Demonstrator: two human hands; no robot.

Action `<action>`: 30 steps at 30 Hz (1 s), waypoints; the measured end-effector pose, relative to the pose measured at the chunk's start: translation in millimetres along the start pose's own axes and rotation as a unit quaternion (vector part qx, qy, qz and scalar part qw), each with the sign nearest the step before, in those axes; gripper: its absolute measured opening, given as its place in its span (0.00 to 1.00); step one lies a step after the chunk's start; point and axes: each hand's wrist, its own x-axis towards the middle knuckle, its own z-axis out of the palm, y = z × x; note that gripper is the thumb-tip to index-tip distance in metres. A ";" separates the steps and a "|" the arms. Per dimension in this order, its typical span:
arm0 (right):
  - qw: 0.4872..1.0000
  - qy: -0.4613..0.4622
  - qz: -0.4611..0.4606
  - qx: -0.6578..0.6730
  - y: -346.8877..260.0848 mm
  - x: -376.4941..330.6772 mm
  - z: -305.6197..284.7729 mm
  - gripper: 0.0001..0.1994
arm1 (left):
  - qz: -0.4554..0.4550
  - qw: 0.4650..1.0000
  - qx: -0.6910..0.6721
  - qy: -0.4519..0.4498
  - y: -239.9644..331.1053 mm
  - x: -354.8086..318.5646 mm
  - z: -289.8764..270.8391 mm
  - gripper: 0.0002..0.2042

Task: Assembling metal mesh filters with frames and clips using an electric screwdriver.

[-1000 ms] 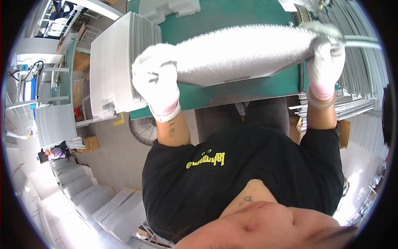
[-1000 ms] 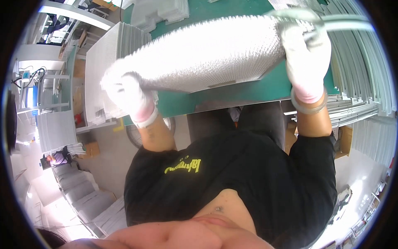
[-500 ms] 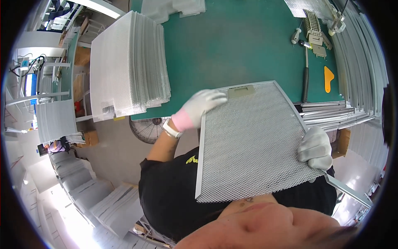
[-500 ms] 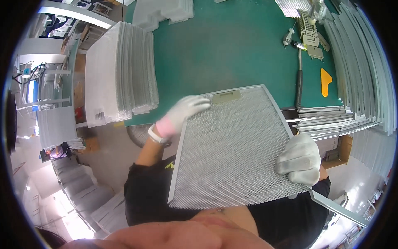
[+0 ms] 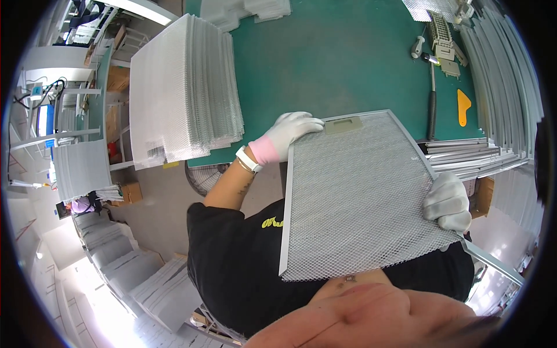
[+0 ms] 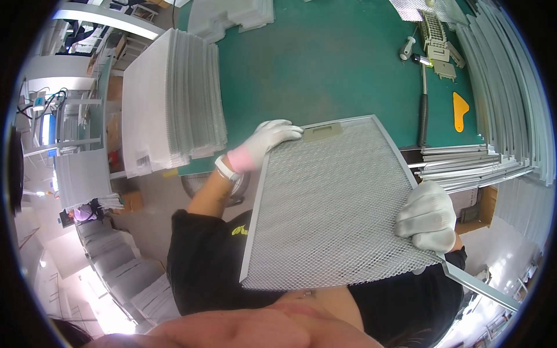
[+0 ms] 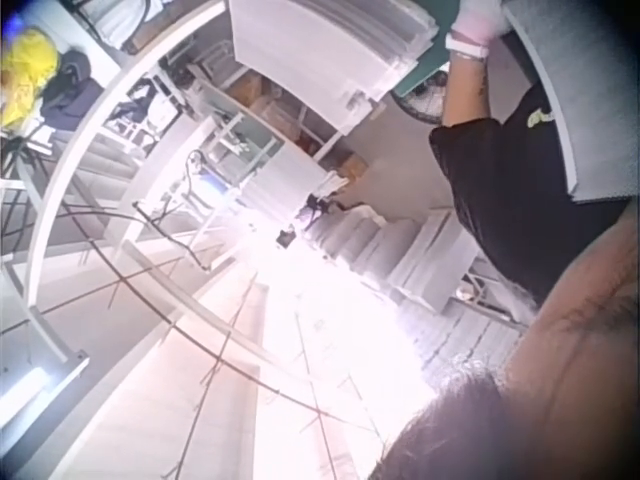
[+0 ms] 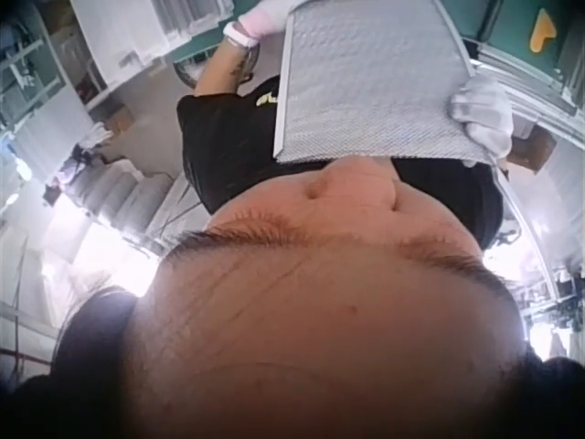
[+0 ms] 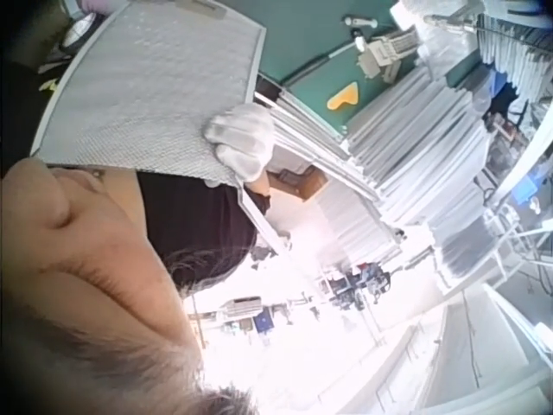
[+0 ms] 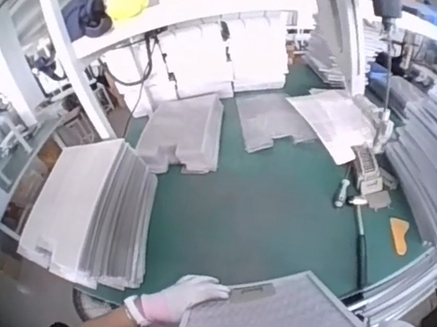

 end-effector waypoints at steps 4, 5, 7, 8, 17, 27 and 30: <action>0.998 0.051 -0.030 -0.018 8.5 8.1 11.5 0.04 | -0.016 1.000 0.014 -0.010 3.2 -0.5 -0.1 0.20; 0.996 0.063 -0.055 0.013 13.3 12.9 11.8 0.09 | -0.017 1.000 0.015 -0.010 2.3 -0.2 1.2 0.20; 0.993 0.076 -0.079 0.040 13.2 13.4 10.1 0.18 | -0.010 1.000 -0.006 -0.010 0.5 2.4 1.3 0.20; 0.997 0.047 -0.054 0.018 10.0 4.4 4.3 0.11 | -0.008 1.000 -0.006 -0.010 4.3 2.8 0.0 0.20; 0.990 0.124 -0.040 -0.051 15.8 3.6 21.1 0.10 | -0.253 0.933 0.250 0.045 20.1 -24.5 11.9 0.22; 0.970 0.224 0.075 -0.058 52.8 57.6 -20.0 0.13 | 0.289 0.820 -0.168 0.464 120.9 9.0 -70.8 0.06; 0.944 0.294 0.128 -0.074 65.2 65.5 -12.2 0.10 | 0.260 0.739 -0.187 0.593 95.8 22.5 -75.1 0.06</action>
